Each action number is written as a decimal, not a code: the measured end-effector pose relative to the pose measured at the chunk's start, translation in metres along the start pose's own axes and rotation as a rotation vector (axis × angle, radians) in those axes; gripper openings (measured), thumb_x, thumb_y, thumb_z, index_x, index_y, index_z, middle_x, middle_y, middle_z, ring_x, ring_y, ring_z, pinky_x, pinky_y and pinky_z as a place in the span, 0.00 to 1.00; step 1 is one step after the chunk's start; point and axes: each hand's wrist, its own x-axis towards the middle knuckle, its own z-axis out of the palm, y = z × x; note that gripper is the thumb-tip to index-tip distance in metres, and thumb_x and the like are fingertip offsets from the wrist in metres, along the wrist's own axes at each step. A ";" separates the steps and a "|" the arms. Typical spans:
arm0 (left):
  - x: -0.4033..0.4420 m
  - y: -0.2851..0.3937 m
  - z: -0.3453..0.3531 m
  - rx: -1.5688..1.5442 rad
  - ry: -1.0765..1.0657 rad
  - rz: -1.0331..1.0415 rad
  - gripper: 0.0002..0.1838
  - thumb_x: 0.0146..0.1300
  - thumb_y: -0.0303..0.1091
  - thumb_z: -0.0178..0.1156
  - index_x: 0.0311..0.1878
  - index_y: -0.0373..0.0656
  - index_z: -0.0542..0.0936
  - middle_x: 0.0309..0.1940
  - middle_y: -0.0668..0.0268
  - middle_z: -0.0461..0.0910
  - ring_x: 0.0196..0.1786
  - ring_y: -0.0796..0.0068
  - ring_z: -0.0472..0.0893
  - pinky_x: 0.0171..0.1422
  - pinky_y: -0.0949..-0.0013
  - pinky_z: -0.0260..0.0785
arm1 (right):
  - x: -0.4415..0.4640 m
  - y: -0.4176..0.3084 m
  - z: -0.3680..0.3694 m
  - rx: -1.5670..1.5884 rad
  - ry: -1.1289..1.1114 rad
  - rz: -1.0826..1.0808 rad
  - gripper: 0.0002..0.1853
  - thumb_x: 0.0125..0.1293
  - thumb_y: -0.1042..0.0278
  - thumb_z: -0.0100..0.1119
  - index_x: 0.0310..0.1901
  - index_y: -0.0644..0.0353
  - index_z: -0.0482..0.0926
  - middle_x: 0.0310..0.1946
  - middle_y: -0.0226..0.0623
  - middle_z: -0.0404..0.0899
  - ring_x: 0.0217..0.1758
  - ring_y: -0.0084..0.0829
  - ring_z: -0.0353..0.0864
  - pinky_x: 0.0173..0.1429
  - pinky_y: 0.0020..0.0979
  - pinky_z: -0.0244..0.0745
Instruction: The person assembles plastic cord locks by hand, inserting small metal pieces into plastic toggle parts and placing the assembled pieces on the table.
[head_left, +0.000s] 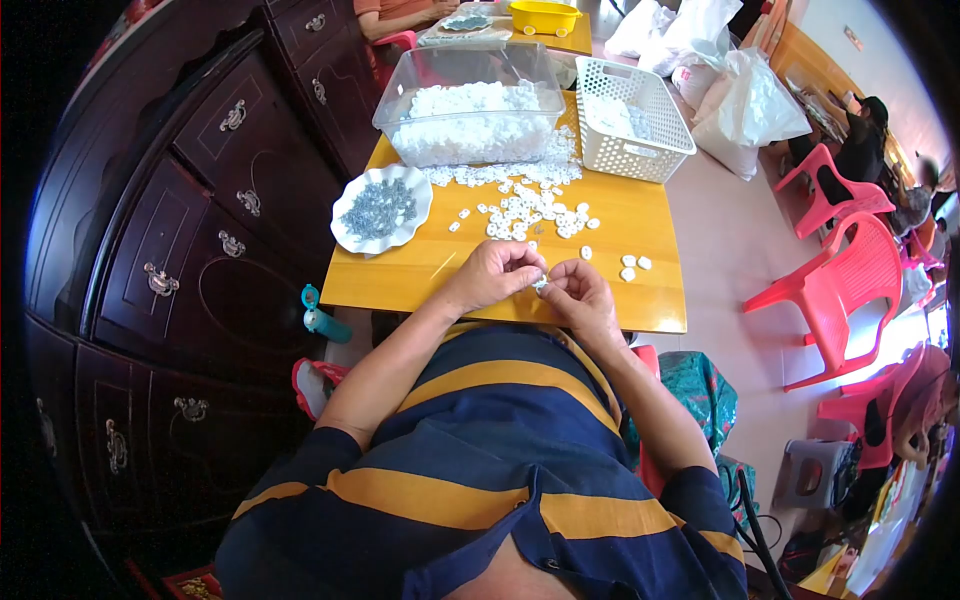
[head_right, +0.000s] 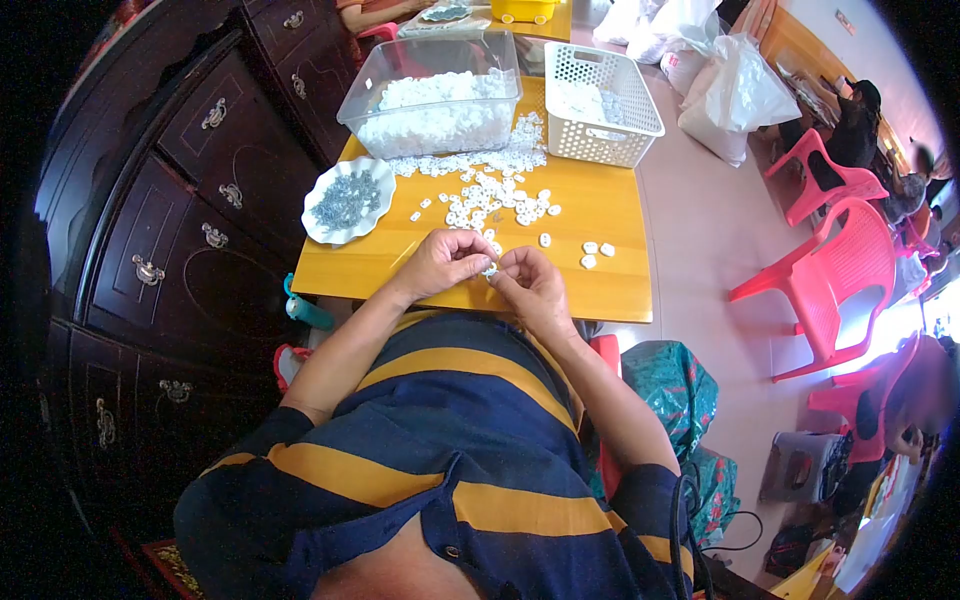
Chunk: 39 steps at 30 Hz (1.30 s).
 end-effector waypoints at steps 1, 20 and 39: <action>0.000 0.000 -0.001 -0.001 -0.005 -0.003 0.03 0.66 0.24 0.62 0.41 0.37 0.83 0.30 0.76 0.80 0.33 0.90 0.75 0.38 0.80 0.69 | 0.000 -0.001 0.000 -0.006 0.005 0.012 0.09 0.67 0.76 0.66 0.45 0.63 0.76 0.30 0.25 0.79 0.30 0.12 0.74 0.34 0.16 0.69; -0.007 0.034 0.018 0.413 0.028 0.179 0.21 0.56 0.36 0.73 0.51 0.39 0.80 0.36 0.64 0.82 0.36 0.73 0.82 0.44 0.69 0.75 | 0.003 -0.008 -0.015 0.224 -0.043 0.239 0.07 0.71 0.65 0.63 0.42 0.59 0.82 0.27 0.23 0.79 0.26 0.14 0.73 0.32 0.17 0.68; -0.008 0.025 0.021 0.801 0.156 0.428 0.15 0.57 0.34 0.71 0.46 0.40 0.84 0.42 0.53 0.85 0.45 0.54 0.85 0.51 0.61 0.79 | 0.007 -0.002 -0.021 0.291 -0.090 0.262 0.09 0.74 0.62 0.60 0.44 0.59 0.81 0.33 0.26 0.83 0.35 0.17 0.81 0.43 0.21 0.78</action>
